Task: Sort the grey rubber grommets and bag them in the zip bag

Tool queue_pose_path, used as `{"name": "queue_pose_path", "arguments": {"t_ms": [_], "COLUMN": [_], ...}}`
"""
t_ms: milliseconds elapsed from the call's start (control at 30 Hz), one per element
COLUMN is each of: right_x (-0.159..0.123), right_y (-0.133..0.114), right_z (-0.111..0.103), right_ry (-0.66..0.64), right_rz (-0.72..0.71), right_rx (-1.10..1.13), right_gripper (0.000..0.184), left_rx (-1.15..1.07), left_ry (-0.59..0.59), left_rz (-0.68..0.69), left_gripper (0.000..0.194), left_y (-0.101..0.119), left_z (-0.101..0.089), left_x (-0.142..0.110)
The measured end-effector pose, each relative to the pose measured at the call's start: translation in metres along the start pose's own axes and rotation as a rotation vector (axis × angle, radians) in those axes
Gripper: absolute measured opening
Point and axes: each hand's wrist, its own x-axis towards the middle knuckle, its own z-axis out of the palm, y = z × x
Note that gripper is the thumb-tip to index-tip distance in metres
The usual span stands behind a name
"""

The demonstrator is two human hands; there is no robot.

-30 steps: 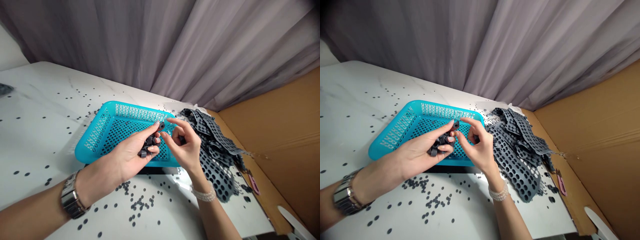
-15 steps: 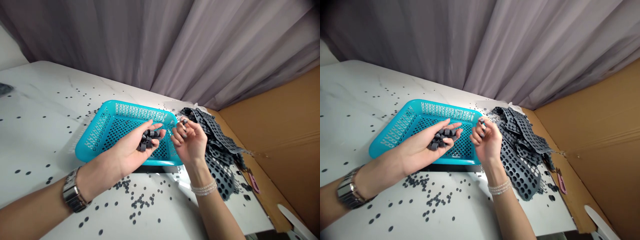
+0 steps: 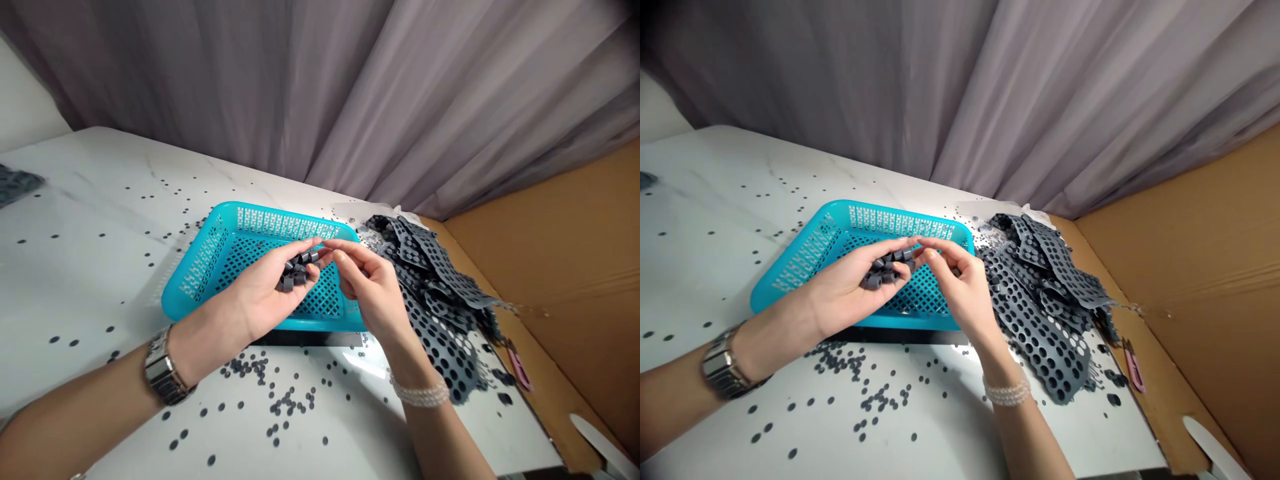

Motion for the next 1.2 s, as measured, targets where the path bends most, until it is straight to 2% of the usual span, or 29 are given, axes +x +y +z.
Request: {"name": "queue_pose_path", "arguments": {"t_ms": [100, 167, 333, 633, 767, 867, 967, 1067, 1200], "right_x": [-0.001, -0.001, 0.004, 0.004, 0.002, -0.001, -0.002, 0.000, 0.006], "right_y": [-0.002, -0.002, 0.003, 0.002, -0.002, -0.003, -0.002, 0.001, 0.003], "right_z": [0.001, -0.001, -0.010, -0.014, -0.017, -0.016, -0.013, -0.012, -0.016], "right_ry": [0.001, -0.021, -0.035, -0.020, 0.035, 0.001, -0.038, -0.015, -0.036], "right_rz": [-0.091, -0.129, -0.115, -0.083, -0.180, -0.269, -0.295, -0.217, 0.092], "right_rx": [-0.227, -0.296, -0.323, -0.300, -0.377, -0.489, -0.555, -0.432, 0.174], "right_gripper": [0.026, 0.025, 0.017, 0.025, 0.020, 0.020, 0.021, 0.017, 0.018], "left_rx": [0.094, 0.102, 0.113, 0.082, 0.026, 0.045, 0.080, 0.067, 0.007], "left_ry": [-0.036, -0.017, -0.024, -0.021, 0.030, 0.038, -0.001, 0.029, 0.086], "left_rz": [0.004, 0.004, -0.039, -0.043, -0.064, -0.033, -0.020, -0.036, -0.070], "left_gripper": [0.022, 0.019, 0.023, 0.025, 0.019, 0.016, 0.018, 0.017, 0.016], "left_y": [-0.002, -0.003, -0.001, -0.001, -0.001, -0.002, -0.003, -0.003, -0.003], "left_z": [-0.008, -0.011, -0.013, -0.012, -0.008, -0.010, -0.012, -0.008, 0.004], "left_x": [0.004, 0.006, 0.008, 0.007, 0.004, 0.004, 0.005, 0.003, -0.002]}}
